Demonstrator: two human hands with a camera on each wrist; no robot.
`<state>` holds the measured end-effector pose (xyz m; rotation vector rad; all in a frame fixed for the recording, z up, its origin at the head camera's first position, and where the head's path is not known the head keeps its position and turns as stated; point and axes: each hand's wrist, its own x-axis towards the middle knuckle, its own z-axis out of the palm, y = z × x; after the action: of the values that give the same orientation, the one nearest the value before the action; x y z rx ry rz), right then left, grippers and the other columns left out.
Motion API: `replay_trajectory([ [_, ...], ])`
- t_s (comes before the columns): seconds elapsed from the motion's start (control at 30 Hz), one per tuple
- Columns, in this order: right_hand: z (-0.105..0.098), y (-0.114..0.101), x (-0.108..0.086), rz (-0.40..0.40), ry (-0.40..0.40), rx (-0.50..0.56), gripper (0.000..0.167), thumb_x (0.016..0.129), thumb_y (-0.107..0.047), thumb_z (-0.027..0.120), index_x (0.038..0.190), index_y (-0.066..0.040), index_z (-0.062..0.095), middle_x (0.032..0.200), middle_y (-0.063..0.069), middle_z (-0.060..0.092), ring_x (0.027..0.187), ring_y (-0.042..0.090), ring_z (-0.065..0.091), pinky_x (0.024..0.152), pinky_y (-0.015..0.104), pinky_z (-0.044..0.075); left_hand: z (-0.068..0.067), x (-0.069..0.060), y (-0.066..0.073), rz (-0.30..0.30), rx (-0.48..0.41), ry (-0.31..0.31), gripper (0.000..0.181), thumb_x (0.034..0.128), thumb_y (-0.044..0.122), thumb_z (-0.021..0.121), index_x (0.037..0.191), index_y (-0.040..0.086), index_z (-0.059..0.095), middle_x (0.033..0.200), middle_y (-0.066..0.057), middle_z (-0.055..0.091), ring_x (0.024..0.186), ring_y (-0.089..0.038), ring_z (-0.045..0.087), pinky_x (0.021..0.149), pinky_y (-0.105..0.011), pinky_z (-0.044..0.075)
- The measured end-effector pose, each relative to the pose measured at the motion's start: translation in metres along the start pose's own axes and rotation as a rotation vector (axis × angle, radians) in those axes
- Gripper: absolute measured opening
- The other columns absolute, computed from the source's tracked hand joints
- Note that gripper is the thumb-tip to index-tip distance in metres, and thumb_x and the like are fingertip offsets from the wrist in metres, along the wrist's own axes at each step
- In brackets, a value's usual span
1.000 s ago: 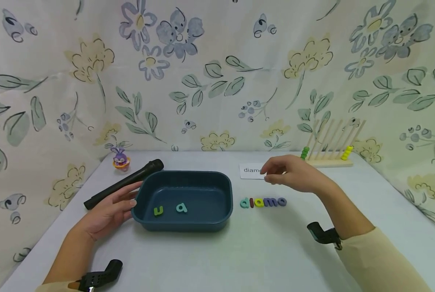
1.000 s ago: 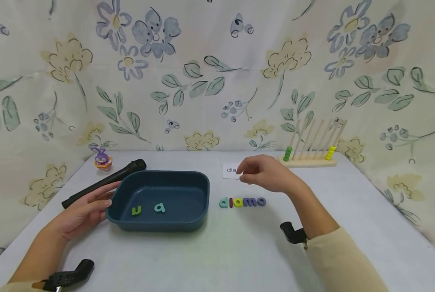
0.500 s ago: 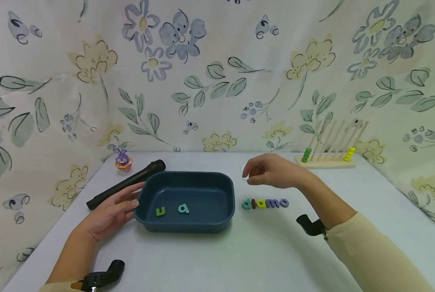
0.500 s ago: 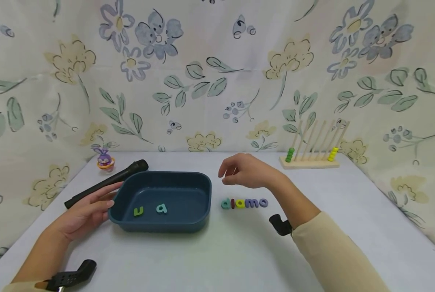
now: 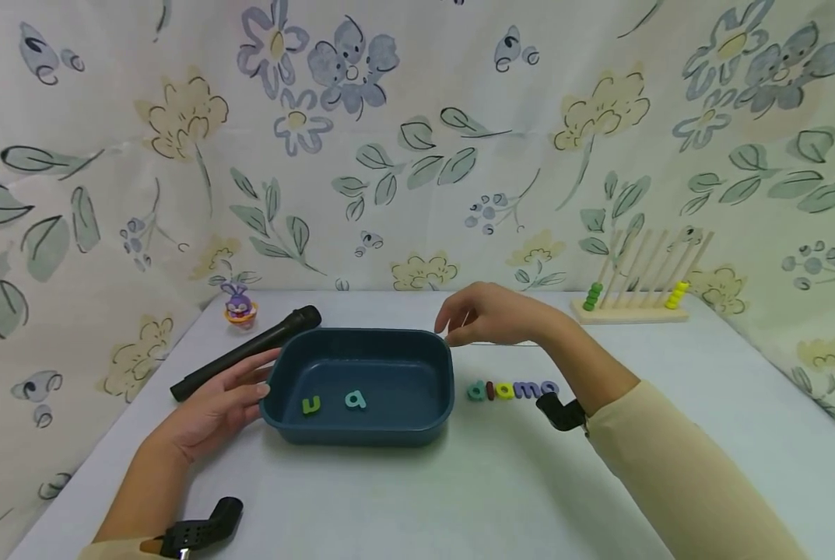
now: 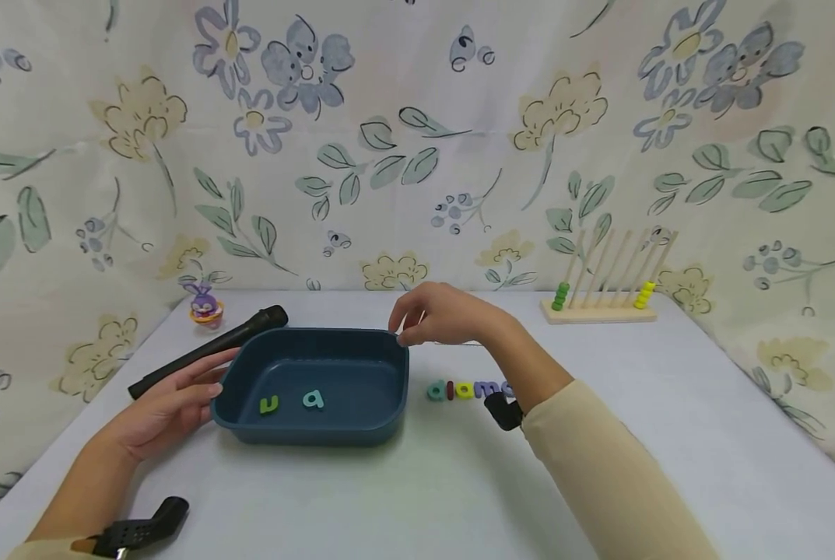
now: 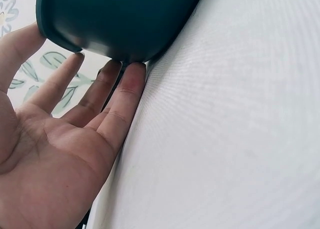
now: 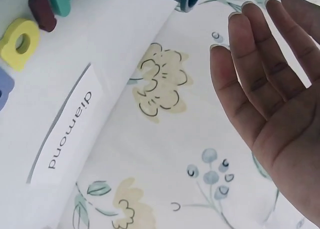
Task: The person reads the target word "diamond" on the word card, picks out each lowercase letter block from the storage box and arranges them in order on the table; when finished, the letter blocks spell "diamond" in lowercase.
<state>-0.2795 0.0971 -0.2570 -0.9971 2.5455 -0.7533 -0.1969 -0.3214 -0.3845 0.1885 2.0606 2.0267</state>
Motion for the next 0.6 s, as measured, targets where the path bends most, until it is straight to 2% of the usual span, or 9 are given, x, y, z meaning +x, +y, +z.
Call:
replay_trajectory([
  [0.43, 0.003, -0.015, 0.034, 0.017, -0.072, -0.054, 0.024, 0.094, -0.022, 0.071, 0.118, -0.019, 0.076, 0.108, 0.000, 0.075, 0.097, 0.019, 0.069, 0.080, 0.036, 0.059, 0.001, -0.001, -0.002, 0.008, -0.016, -0.004, 0.062, 0.1051, 0.012, 0.057, 0.162, 0.015, 0.033, 0.164, -0.019, 0.027, 0.122, -0.008, 0.065, 0.100, -0.025, 0.055],
  [0.6, 0.008, -0.020, 0.047, 0.039, -0.087, -0.032, 0.028, 0.094, -0.024, 0.070, 0.122, -0.020, 0.075, 0.109, 0.000, 0.075, 0.097, 0.023, 0.070, 0.083, 0.037, 0.059, 0.000, 0.000, -0.001, 0.018, -0.012, -0.014, 0.061, 0.1052, 0.013, 0.056, 0.162, 0.015, 0.033, 0.163, -0.018, 0.029, 0.123, -0.008, 0.065, 0.100, -0.025, 0.055],
])
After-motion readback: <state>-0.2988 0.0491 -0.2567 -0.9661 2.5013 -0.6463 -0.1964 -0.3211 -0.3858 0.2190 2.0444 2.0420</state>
